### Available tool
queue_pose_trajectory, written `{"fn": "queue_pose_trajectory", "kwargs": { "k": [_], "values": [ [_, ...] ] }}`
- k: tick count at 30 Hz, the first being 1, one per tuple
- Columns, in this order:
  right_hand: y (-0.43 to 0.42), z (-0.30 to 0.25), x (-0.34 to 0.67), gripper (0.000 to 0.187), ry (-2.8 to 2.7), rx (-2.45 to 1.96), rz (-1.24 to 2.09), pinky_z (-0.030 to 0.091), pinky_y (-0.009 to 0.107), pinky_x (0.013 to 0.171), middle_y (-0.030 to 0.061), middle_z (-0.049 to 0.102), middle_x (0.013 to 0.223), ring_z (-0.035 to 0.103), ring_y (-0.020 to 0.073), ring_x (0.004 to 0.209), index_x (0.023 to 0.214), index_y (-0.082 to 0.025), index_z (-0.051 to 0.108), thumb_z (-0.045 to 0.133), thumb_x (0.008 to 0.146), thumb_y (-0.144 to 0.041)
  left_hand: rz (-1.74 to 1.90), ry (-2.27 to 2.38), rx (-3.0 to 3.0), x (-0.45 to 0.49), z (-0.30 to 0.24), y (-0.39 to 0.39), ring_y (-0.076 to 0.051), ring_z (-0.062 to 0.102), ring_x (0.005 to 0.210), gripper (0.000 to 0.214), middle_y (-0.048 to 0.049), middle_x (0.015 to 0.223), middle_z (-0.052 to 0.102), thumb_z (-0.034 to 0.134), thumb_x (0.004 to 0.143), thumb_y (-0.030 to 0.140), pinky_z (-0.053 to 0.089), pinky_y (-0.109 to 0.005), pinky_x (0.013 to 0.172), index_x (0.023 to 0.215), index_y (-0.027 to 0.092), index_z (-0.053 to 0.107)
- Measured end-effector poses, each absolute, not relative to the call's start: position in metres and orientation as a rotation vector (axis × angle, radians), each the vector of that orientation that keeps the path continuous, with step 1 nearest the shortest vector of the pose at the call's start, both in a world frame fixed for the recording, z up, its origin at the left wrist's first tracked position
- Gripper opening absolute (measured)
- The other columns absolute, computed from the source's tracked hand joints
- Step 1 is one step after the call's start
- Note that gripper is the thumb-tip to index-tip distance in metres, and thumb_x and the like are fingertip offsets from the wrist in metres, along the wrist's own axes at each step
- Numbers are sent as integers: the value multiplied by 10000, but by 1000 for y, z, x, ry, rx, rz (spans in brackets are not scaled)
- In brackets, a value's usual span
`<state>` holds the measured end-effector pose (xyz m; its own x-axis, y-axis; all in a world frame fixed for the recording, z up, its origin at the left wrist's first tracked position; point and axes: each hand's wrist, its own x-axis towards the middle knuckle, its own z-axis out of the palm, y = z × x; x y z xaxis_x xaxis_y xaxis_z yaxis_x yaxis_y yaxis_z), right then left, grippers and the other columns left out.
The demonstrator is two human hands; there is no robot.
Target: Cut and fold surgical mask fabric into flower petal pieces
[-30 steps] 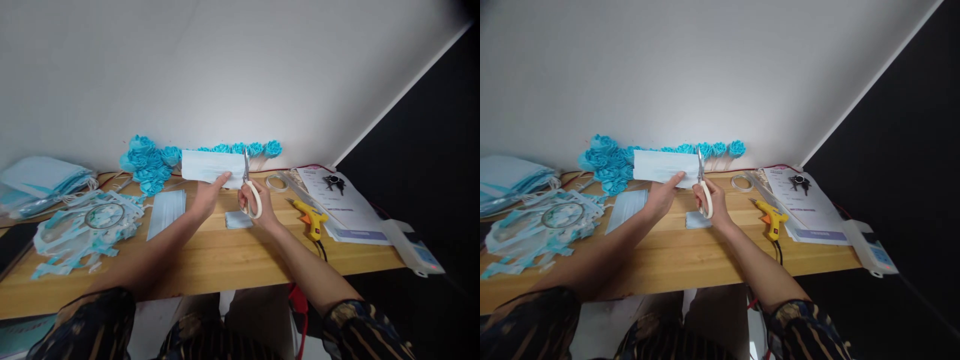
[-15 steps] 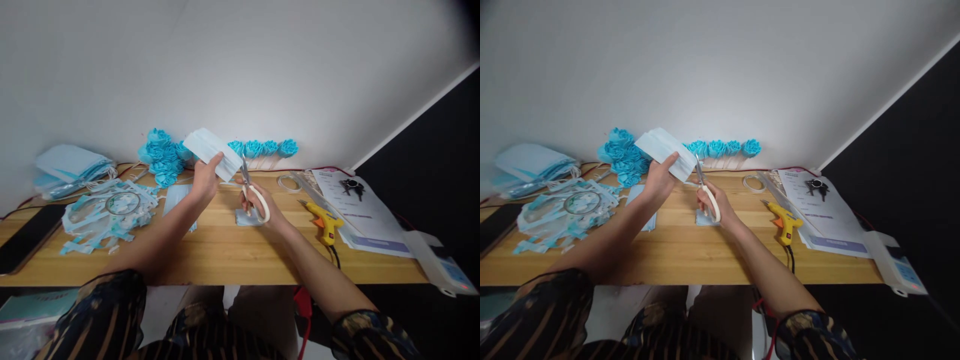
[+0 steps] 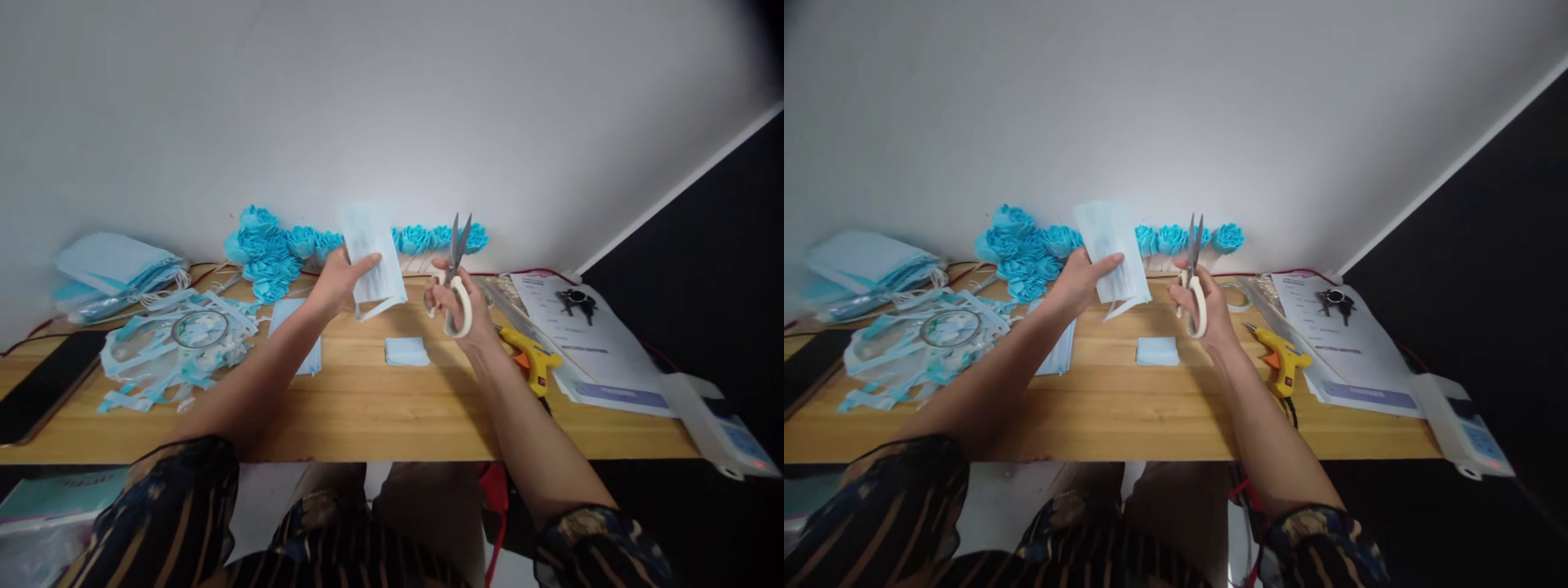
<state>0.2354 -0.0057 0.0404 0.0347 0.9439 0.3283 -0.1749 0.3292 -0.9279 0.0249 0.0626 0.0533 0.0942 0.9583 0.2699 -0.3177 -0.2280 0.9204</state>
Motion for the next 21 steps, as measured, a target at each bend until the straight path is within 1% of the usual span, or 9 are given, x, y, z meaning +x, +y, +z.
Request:
{"fn": "queue_pose_trajectory", "kwargs": {
  "k": [3, 5, 8, 12, 14, 17, 19, 21],
  "values": [
    [-2, 39, 231, 554, -1149, -902, 1004, 485, 278, 636, -2, 670, 892, 601, 153, 751, 1128, -301, 613, 868, 653, -426, 1263, 741, 1365, 31, 55, 50, -373, 706, 1035, 451, -116, 955, 769, 917, 608, 369, 568, -500, 933, 948, 144, 724],
    [-4, 38, 226, 566, -1160, -906, 1054, 491, 285, 652, -4, 655, 882, 604, 158, 760, 1129, -301, 605, 867, 647, -439, 1216, 753, 1447, 33, 55, 45, -368, 708, 1002, 408, -100, 911, 763, 916, 614, 341, 573, -489, 914, 924, 150, 732],
    [-9, 36, 217, 549, -1194, -909, 1068, 484, 277, 661, -24, 605, 849, 559, 134, 718, 1107, -293, 614, 871, 638, -419, 1161, 770, 1541, 36, 56, 42, -360, 710, 967, 366, -85, 872, 750, 913, 611, 295, 571, -474, 903, 906, 158, 744],
    [-12, 33, 211, 476, -1192, -935, 960, 439, 252, 630, -48, 496, 782, 470, 113, 676, 1059, -283, 618, 854, 657, -379, 1182, 773, 1565, 37, 55, 43, -344, 700, 994, 325, -75, 862, 744, 904, 616, 270, 557, -428, 911, 890, 170, 758],
    [-13, 33, 211, 455, -1188, -946, 915, 420, 248, 613, -52, 457, 767, 435, 112, 660, 1067, -285, 614, 832, 677, -369, 1278, 811, 1529, 37, 53, 44, -317, 695, 970, 305, -66, 872, 746, 882, 656, 322, 554, -384, 869, 889, 169, 756],
    [-13, 33, 210, 442, -1164, -956, 898, 406, 246, 599, -54, 433, 756, 414, 112, 648, 1079, -288, 609, 810, 690, -347, 1416, 884, 1440, 36, 52, 46, -239, 667, 825, 310, -37, 809, 720, 816, 734, 442, 523, -305, 730, 841, 164, 734],
    [-13, 33, 210, 437, -1142, -954, 903, 398, 244, 588, -56, 428, 748, 408, 111, 639, 1074, -287, 609, 809, 689, -330, 1462, 906, 1393, 36, 51, 46, -188, 615, 725, 348, -16, 738, 680, 784, 752, 503, 477, -265, 643, 787, 166, 706],
    [-12, 32, 209, 457, -1122, -929, 911, 407, 246, 592, -55, 453, 753, 420, 113, 642, 1087, -287, 609, 819, 683, -323, 1487, 917, 1368, 35, 52, 47, -158, 564, 666, 386, -3, 691, 638, 762, 755, 547, 437, -246, 597, 759, 169, 683]
  ]
}}
